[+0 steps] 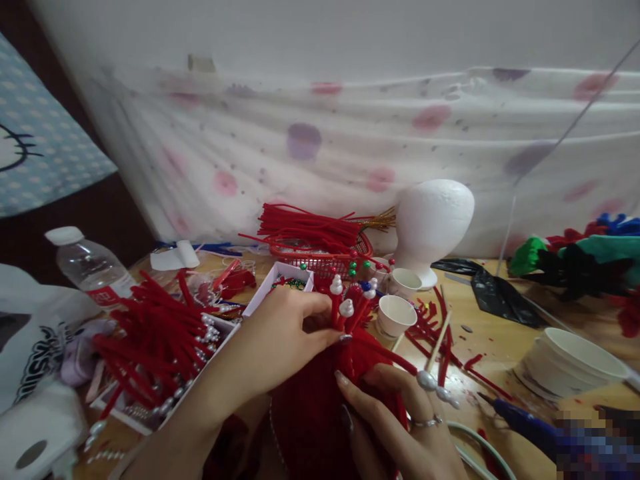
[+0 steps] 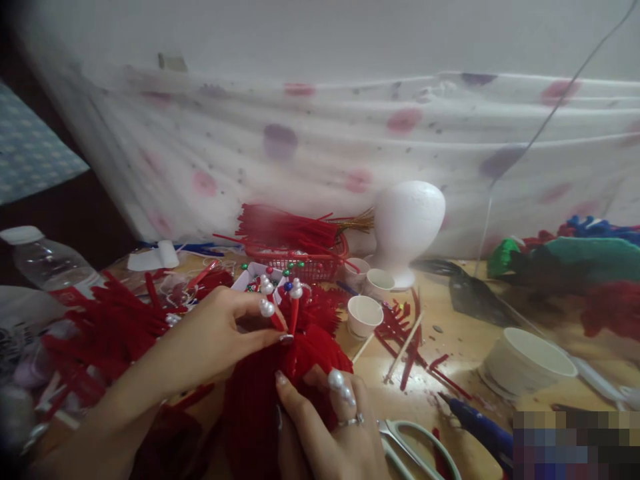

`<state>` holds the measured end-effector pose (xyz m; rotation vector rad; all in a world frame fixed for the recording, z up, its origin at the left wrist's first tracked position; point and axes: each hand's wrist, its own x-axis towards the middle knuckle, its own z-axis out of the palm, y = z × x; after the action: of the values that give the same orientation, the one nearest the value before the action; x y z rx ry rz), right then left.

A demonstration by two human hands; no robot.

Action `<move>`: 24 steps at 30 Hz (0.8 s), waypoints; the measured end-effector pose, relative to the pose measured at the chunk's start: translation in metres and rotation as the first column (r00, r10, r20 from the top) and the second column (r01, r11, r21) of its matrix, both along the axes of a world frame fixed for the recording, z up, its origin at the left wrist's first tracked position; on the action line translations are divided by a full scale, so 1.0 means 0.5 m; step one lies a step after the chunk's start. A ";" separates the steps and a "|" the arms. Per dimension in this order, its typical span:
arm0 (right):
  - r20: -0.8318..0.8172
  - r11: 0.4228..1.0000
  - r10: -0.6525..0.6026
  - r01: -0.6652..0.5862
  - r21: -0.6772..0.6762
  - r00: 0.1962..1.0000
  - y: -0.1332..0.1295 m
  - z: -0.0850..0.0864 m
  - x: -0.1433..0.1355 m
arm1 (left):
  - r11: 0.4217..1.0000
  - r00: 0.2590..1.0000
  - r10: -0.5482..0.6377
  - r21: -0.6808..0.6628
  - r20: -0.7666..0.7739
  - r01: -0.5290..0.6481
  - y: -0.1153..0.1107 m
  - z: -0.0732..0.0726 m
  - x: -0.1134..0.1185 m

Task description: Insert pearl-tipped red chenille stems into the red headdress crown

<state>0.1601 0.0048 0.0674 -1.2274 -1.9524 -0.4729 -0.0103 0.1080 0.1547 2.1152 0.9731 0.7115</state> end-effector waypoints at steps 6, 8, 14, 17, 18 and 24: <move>-0.006 0.999 -0.039 0.039 -0.013 0.999 -0.006 -0.001 -0.006 | 1.000 1.000 -0.006 0.024 0.001 0.006 0.002 -0.002 -0.002; -0.012 0.999 -0.052 0.052 -0.013 0.999 -0.008 0.001 -0.010 | 1.000 1.000 -0.015 0.019 0.008 0.015 0.005 -0.004 -0.005; 0.005 0.999 -0.033 0.033 -0.005 0.999 -0.006 0.004 -0.008 | 0.999 0.994 -0.049 0.026 0.099 0.046 0.013 -0.004 -0.009; 0.015 1.000 -0.018 0.018 -0.004 1.000 -0.006 0.001 -0.004 | 0.997 0.995 -0.048 0.058 0.082 0.043 0.009 0.003 -0.007; 0.012 1.000 -0.023 0.023 -0.010 1.000 -0.006 0.000 -0.004 | 0.997 0.997 -0.034 0.079 0.075 0.028 0.006 0.006 -0.007; 0.052 1.000 -0.012 0.012 -0.009 0.999 -0.005 -0.003 -0.001 | 0.988 0.994 -0.001 0.152 0.108 -0.016 -0.004 0.013 -0.004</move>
<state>0.1594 0.0021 0.0659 -1.2446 -1.9936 -0.5070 -0.0124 0.1061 0.1614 2.1792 0.8933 0.9204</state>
